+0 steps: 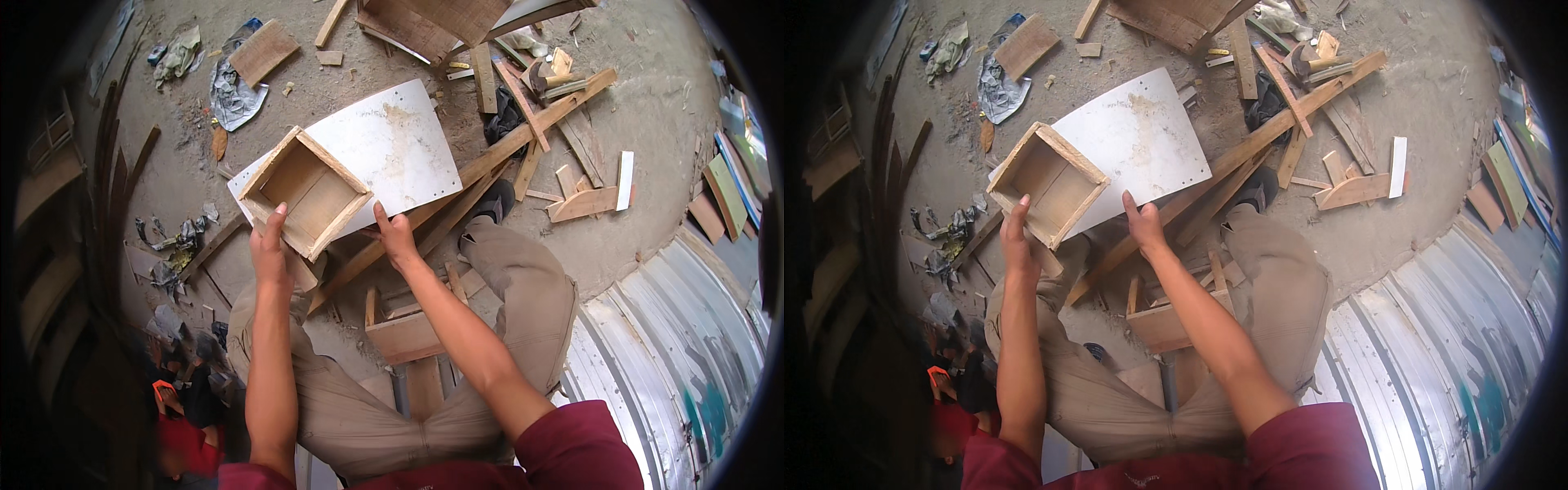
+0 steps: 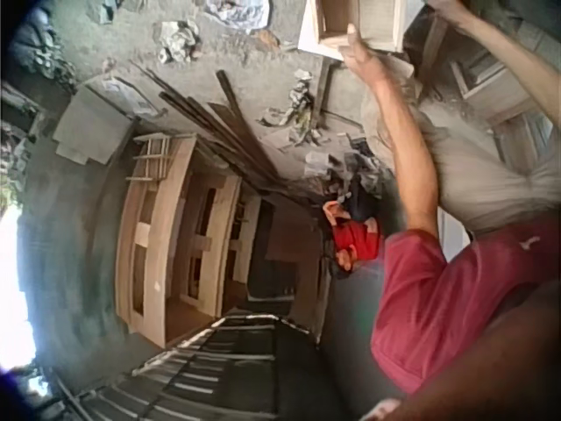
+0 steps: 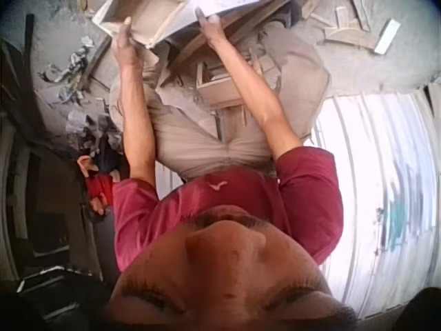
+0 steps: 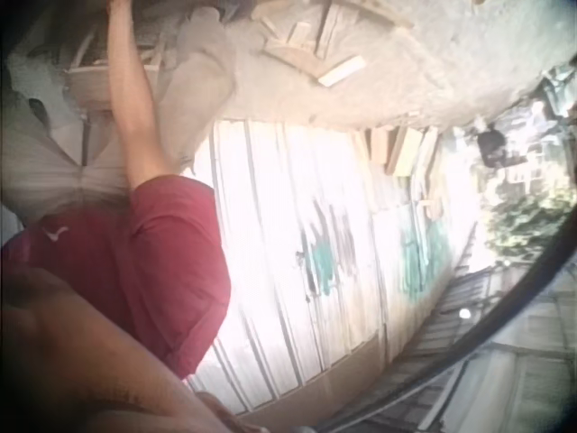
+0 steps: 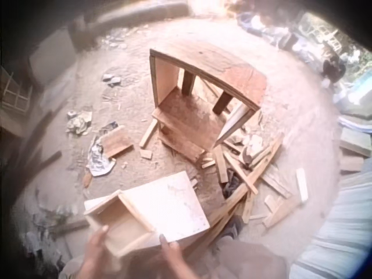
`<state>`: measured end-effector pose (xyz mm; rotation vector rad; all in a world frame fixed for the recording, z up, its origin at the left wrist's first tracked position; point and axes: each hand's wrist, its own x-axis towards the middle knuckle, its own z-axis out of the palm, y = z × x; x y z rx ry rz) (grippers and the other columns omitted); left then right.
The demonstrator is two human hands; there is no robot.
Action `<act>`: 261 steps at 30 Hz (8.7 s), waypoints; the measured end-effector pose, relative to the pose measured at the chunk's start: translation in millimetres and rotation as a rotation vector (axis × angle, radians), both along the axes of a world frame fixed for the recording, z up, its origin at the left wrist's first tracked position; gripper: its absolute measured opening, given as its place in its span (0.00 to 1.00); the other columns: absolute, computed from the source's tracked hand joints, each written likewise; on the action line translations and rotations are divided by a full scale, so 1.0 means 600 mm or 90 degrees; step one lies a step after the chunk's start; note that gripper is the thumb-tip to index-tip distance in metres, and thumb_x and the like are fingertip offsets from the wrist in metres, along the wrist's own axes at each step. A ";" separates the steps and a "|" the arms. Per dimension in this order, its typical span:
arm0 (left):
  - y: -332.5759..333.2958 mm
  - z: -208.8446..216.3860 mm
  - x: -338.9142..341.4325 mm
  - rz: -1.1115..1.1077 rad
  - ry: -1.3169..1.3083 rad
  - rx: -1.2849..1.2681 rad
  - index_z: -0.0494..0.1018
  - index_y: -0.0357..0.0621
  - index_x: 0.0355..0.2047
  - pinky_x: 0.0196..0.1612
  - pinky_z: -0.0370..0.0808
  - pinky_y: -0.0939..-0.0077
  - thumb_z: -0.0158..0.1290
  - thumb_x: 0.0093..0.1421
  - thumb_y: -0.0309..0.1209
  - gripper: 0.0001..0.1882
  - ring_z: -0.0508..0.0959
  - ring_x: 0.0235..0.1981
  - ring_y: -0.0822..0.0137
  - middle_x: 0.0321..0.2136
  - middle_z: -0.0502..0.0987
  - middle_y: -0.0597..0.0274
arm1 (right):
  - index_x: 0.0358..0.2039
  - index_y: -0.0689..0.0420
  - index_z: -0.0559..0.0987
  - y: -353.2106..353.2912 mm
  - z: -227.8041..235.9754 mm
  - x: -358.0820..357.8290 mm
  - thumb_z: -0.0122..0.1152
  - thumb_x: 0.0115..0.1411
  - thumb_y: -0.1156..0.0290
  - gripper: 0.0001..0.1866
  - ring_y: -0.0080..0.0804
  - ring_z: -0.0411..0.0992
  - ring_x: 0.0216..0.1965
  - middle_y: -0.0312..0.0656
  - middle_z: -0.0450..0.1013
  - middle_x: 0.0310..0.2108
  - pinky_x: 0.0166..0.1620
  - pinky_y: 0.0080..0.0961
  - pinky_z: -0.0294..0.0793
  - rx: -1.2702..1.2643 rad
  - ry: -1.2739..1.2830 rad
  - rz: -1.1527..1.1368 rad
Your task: The person assembles a small wooden box by fitting pieces together and securing them with a hammer and nails. They work while sitting on the floor in a cluttered workshop.
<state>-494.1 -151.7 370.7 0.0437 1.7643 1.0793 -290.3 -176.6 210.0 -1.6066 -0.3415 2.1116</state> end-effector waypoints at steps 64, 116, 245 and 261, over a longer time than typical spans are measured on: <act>-0.071 0.027 0.038 -0.033 0.044 0.329 0.64 0.36 0.58 0.49 0.75 0.65 0.61 0.57 0.45 0.35 0.76 0.48 0.61 0.49 0.72 0.52 | 0.25 0.61 0.80 0.123 -0.276 0.089 0.62 0.59 0.54 0.21 0.49 0.78 0.33 0.52 0.79 0.28 0.39 0.42 0.74 0.512 -0.600 0.444; 0.051 -0.155 0.191 -0.144 0.162 0.372 0.57 0.35 0.57 0.22 0.78 0.66 0.45 0.63 0.53 0.35 0.77 0.32 0.58 0.35 0.72 0.47 | 0.52 0.69 0.72 0.153 0.079 0.199 0.67 0.54 0.40 0.43 0.35 0.73 0.48 0.50 0.74 0.47 0.52 0.29 0.71 0.559 -0.315 -0.006; 0.055 0.026 0.253 -0.434 0.513 0.579 0.76 0.33 0.45 0.42 0.78 0.73 0.57 0.63 0.36 0.17 0.83 0.38 0.63 0.34 0.83 0.52 | 0.37 0.62 0.76 0.153 0.238 0.129 0.61 0.66 0.64 0.12 0.23 0.78 0.34 0.41 0.80 0.33 0.37 0.20 0.78 0.827 -0.061 -0.200; 0.049 -0.020 0.248 -0.532 0.451 0.456 0.77 0.30 0.36 0.33 0.74 0.68 0.61 0.59 0.44 0.23 0.79 0.27 0.65 0.26 0.80 0.49 | 0.33 0.64 0.82 0.177 0.223 0.185 0.68 0.61 0.68 0.11 0.20 0.76 0.30 0.40 0.80 0.28 0.36 0.20 0.75 0.862 -0.176 -0.064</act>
